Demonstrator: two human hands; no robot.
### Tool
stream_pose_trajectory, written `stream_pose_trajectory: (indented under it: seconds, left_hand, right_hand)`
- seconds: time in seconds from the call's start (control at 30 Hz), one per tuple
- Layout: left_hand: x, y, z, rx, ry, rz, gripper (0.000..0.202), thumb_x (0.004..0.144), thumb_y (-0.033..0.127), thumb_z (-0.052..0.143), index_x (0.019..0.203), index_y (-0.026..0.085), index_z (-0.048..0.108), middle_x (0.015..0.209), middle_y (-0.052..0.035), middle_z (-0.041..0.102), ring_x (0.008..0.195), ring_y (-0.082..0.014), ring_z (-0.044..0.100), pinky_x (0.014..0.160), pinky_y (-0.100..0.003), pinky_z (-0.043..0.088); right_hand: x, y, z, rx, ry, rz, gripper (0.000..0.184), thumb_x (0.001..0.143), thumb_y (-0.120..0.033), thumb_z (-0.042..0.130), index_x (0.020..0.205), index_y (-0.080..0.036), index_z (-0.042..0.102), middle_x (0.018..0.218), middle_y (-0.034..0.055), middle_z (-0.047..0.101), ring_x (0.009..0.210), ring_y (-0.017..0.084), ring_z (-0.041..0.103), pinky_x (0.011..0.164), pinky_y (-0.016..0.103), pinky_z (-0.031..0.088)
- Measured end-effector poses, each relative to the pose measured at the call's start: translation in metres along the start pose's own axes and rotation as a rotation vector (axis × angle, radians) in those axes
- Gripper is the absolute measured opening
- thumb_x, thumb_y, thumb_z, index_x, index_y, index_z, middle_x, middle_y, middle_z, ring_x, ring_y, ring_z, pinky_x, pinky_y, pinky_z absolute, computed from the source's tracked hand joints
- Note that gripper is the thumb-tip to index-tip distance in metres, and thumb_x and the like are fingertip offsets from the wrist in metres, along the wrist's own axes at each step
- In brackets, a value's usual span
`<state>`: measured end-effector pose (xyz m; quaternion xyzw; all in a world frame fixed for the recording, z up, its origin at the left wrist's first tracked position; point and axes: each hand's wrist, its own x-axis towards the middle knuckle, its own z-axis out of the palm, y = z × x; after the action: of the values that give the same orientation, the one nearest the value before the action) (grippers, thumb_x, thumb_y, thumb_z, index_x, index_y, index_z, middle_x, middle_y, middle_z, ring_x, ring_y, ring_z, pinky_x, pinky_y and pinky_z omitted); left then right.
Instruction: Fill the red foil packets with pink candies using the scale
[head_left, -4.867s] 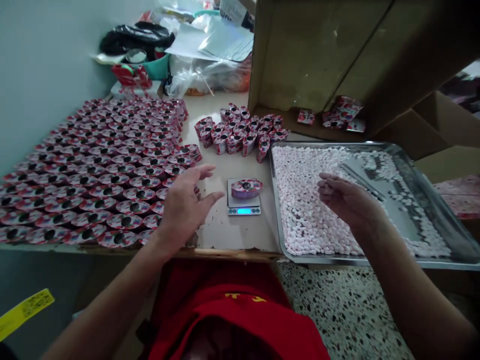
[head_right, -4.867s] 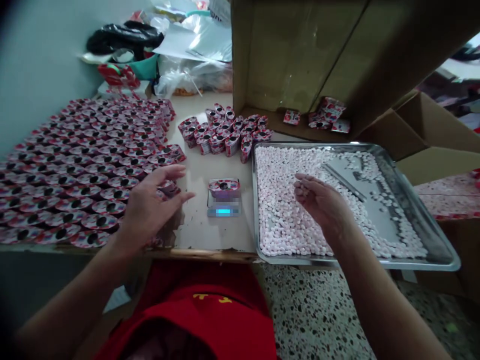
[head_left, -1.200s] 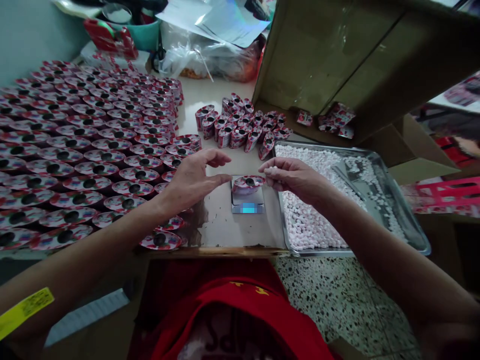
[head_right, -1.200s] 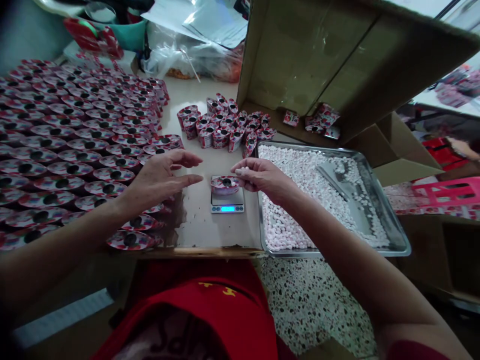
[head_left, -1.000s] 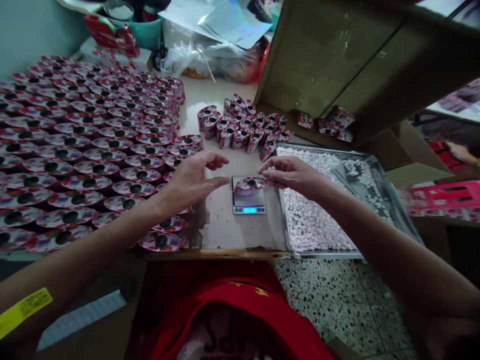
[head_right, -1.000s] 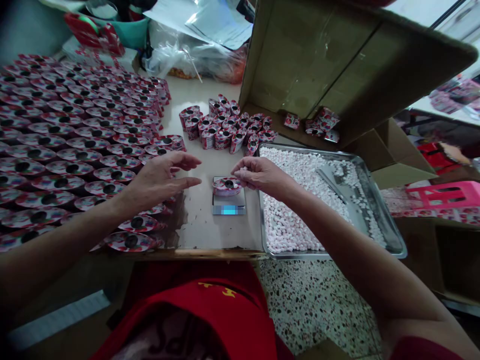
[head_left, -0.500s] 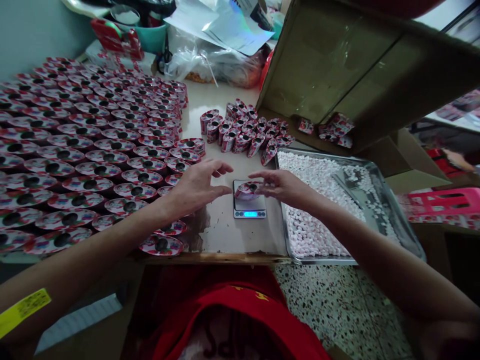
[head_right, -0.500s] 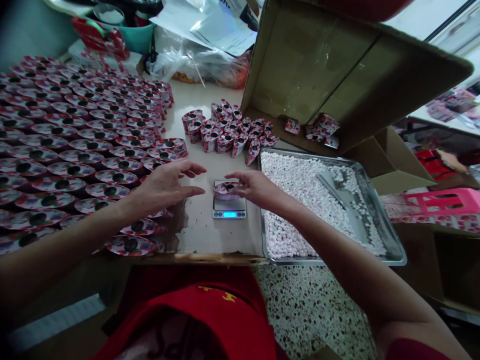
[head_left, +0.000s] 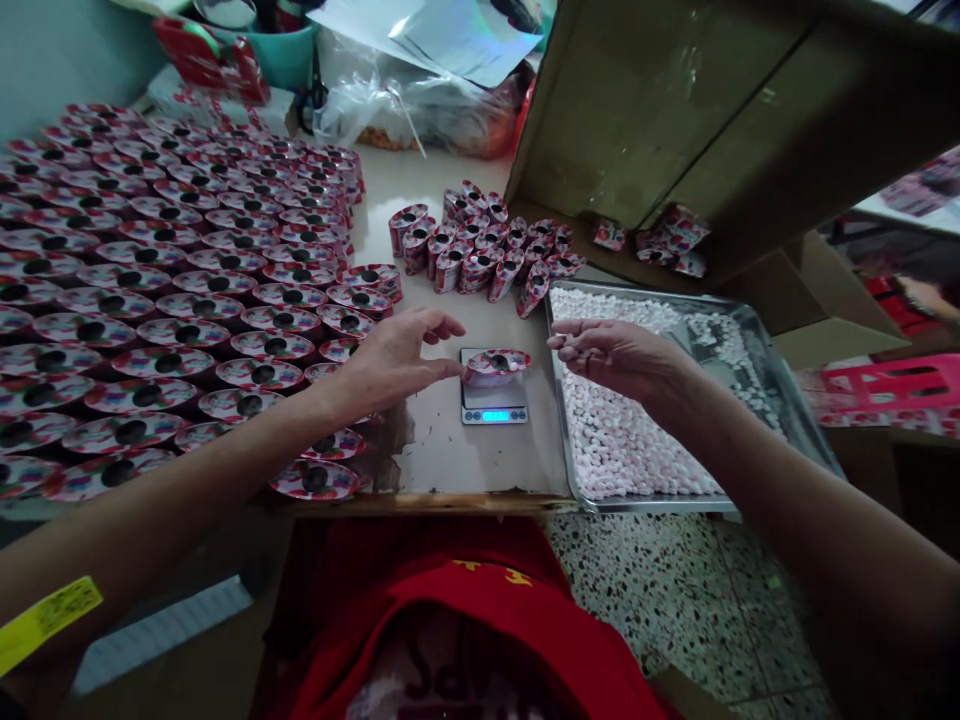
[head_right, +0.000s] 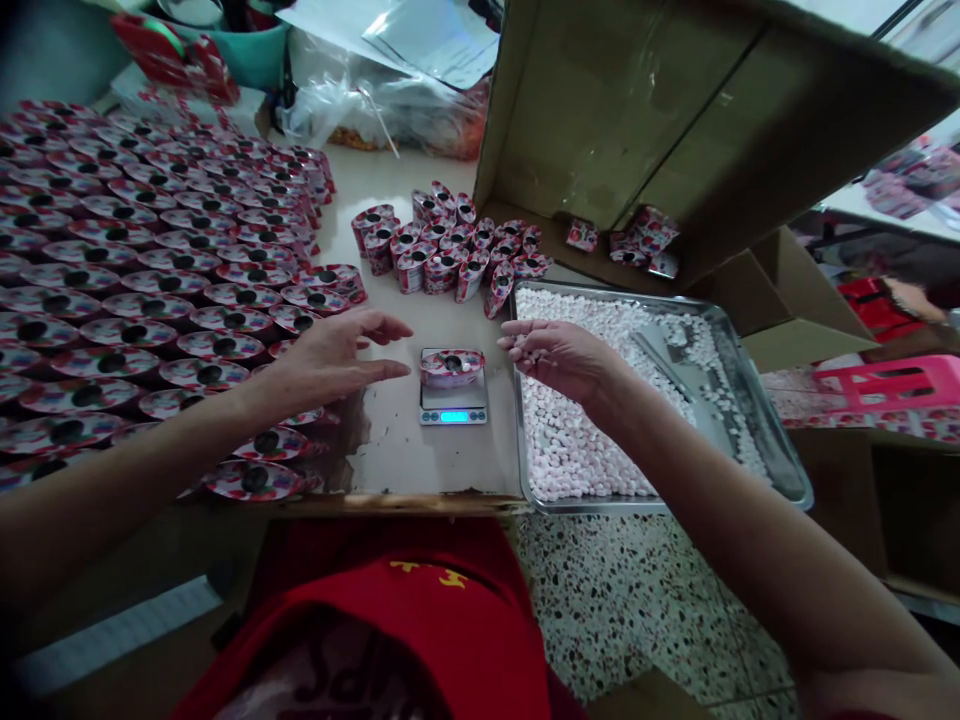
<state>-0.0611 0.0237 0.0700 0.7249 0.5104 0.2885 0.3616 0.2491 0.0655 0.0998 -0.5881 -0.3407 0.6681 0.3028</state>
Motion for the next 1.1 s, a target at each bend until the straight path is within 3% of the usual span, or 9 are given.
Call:
stream_pose_trajectory:
  seconds: [0.13,0.27,0.37,0.5,0.7,0.8,1.0,1.1]
  left_hand:
    - [0.002,0.0,0.006,0.01,0.005,-0.013,0.048,0.081,0.047,0.078,0.12,0.019,0.071,0.119,-0.0092,0.073,0.113,-0.0283,0.067,0.101,-0.046,0.054]
    - [-0.001,-0.005,0.005,-0.011,-0.003,-0.049,0.049,0.08,0.045,0.079,0.121,0.019,0.071,0.122,-0.0102,0.072,0.119,-0.0291,0.066,0.106,-0.048,0.053]
    - [-0.004,-0.009,0.003,-0.011,-0.009,-0.086,0.051,0.079,0.046,0.08,0.121,0.019,0.07,0.121,-0.0102,0.072,0.117,-0.029,0.067,0.104,-0.048,0.055]
    - [-0.004,-0.012,0.005,0.001,-0.015,-0.084,0.049,0.081,0.045,0.078,0.123,0.02,0.07,0.124,-0.0101,0.072,0.117,-0.0284,0.067,0.105,-0.048,0.055]
    - [0.001,-0.012,0.01,0.019,-0.061,-0.08,0.046,0.085,0.042,0.074,0.125,0.02,0.069,0.126,-0.0113,0.072,0.121,-0.029,0.067,0.106,-0.047,0.055]
    - [0.001,-0.014,0.009,0.04,-0.087,-0.076,0.047,0.085,0.041,0.073,0.126,0.02,0.068,0.128,-0.0116,0.071,0.122,-0.0298,0.066,0.105,-0.047,0.055]
    - [-0.005,-0.02,0.002,0.094,-0.101,-0.082,0.049,0.084,0.042,0.075,0.128,0.021,0.068,0.128,-0.0106,0.07,0.118,-0.0295,0.067,0.1,-0.044,0.055]
    - [-0.007,-0.017,0.0,0.129,-0.101,-0.082,0.05,0.083,0.039,0.076,0.129,0.021,0.068,0.128,-0.0104,0.07,0.119,-0.0293,0.066,0.102,-0.043,0.055]
  right_hand:
    - [-0.003,0.002,0.006,-0.033,-0.123,-0.047,0.02,0.076,-0.009,0.083,0.096,-0.015,0.08,0.094,0.0118,0.079,0.064,0.01,0.059,0.055,0.018,0.054]
    - [0.002,0.005,0.016,-0.102,-0.259,-0.101,0.018,0.081,-0.027,0.088,0.091,-0.014,0.079,0.079,0.008,0.074,0.052,0.006,0.044,0.042,0.017,0.036]
    - [0.009,0.008,0.025,-0.141,-0.323,-0.136,0.023,0.086,-0.036,0.085,0.084,-0.016,0.075,0.07,0.0041,0.066,0.05,0.006,0.036,0.04,0.02,0.025]
    - [0.015,0.009,0.032,-0.116,-0.357,-0.085,0.011,0.083,-0.024,0.082,0.089,-0.018,0.074,0.077,0.0049,0.066,0.058,0.01,0.046,0.048,0.024,0.035]
    - [0.013,0.008,0.04,-0.233,-0.32,-0.123,0.015,0.077,-0.016,0.076,0.092,-0.018,0.074,0.079,0.0034,0.069,0.063,0.011,0.052,0.058,0.025,0.04]
    - [0.009,0.004,0.043,-0.407,-0.318,-0.187,0.019,0.081,-0.02,0.075,0.1,-0.017,0.074,0.085,0.0054,0.074,0.067,0.014,0.056,0.061,0.027,0.04]
    - [0.002,-0.008,0.049,-0.915,-0.306,-0.495,0.021,0.097,-0.027,0.061,0.105,-0.016,0.077,0.078,0.0032,0.071,0.073,0.018,0.061,0.071,0.03,0.043]
    - [0.002,-0.009,0.053,-1.092,-0.307,-0.484,0.023,0.098,-0.021,0.06,0.113,-0.016,0.077,0.079,0.0032,0.071,0.073,0.018,0.062,0.072,0.031,0.043]
